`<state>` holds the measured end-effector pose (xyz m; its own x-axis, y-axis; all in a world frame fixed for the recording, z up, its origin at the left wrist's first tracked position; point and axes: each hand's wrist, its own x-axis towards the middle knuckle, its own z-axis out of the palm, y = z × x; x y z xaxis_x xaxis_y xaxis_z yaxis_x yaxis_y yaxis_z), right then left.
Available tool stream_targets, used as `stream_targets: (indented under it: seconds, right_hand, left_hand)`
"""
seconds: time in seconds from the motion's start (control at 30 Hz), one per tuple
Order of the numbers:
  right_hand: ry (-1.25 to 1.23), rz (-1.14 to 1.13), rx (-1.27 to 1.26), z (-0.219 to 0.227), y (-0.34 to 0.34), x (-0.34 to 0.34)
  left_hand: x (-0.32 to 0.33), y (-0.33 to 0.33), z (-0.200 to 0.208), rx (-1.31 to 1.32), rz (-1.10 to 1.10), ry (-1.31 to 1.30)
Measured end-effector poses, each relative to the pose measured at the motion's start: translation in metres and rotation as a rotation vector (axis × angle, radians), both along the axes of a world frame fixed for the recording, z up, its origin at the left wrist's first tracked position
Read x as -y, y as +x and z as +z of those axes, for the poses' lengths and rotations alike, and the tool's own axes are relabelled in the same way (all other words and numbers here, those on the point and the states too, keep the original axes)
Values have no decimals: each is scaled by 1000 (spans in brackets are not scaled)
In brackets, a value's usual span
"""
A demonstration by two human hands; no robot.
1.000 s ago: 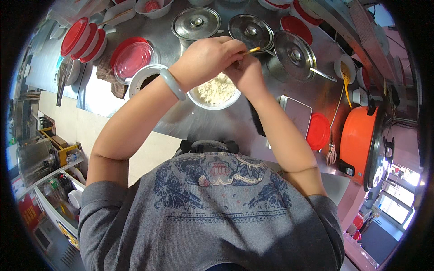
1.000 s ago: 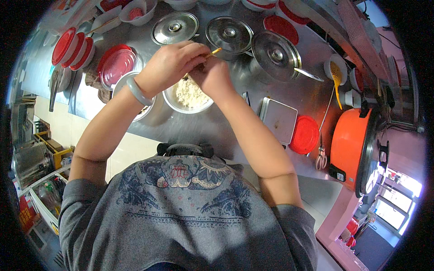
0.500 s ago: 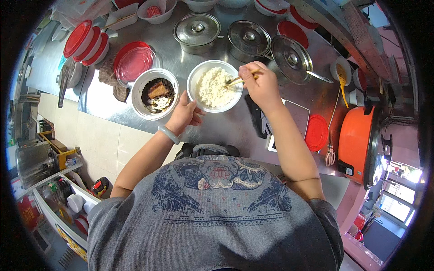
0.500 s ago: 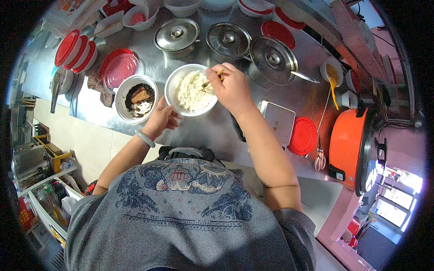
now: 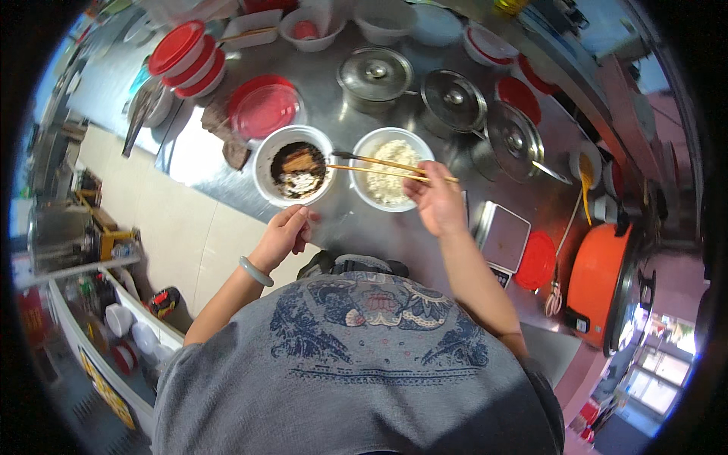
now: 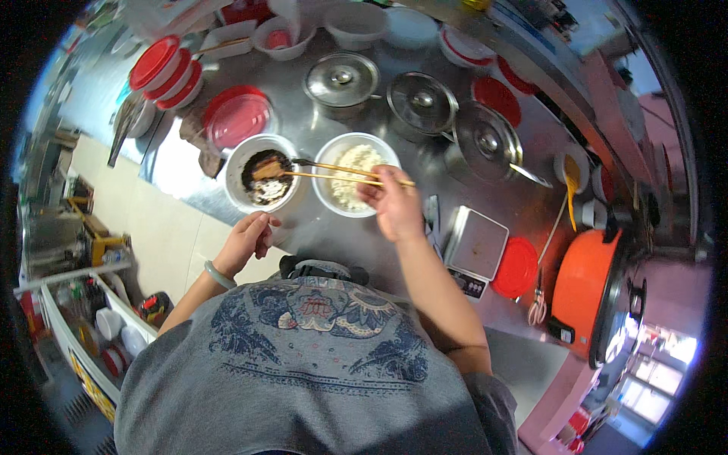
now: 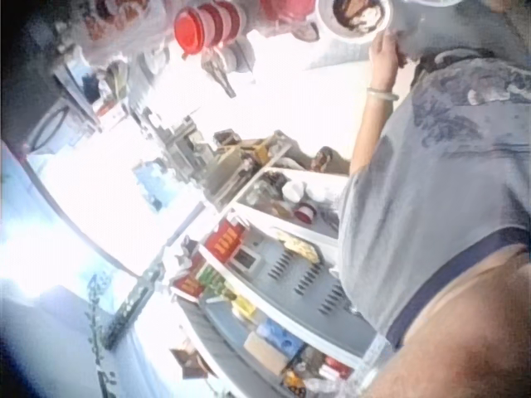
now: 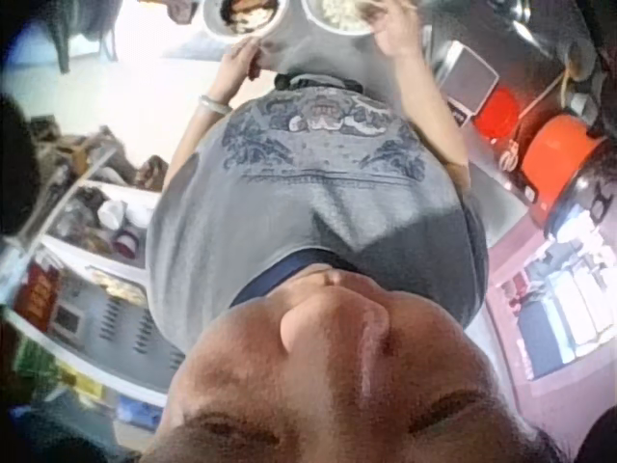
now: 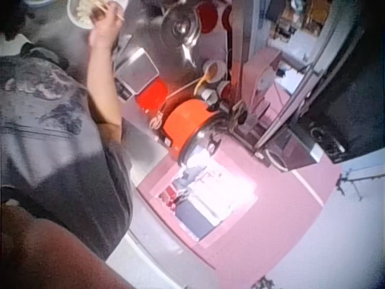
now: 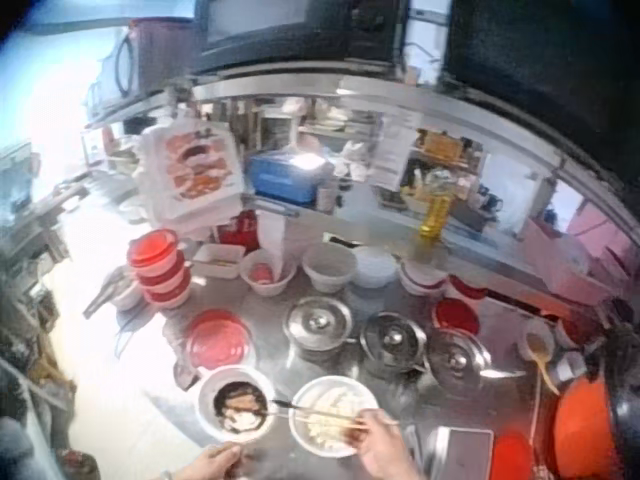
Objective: The person assembles a meal by placing rice into a bowl, adding fried eggs, and topping with a dark sauce and a packet of seasoned shredded meat. They use chopsticks to transfer ingredients and arrange them in the bowl.
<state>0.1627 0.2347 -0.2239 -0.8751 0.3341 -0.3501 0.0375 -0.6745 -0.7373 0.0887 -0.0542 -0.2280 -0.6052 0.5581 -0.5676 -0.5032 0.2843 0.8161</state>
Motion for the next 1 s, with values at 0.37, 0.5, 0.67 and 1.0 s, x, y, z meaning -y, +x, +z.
stream_targets:
  seconds: [0.37, 0.5, 0.67, 1.0]
  right_hand:
    - [-138, 271, 20, -43, -14, 116]
    - [120, 468, 234, -42, 46, 102]
    - [354, 744, 30, -98, 51, 72]
    - [531, 909, 355, -147, -29, 197]
  left_hand:
    - [124, 55, 2, -145, 419, -183]
    - [181, 103, 15, -322, 571, -253]
    - [283, 156, 32, -604, 957, -547]
    - [711, 265, 124, -692, 1783, -1497]
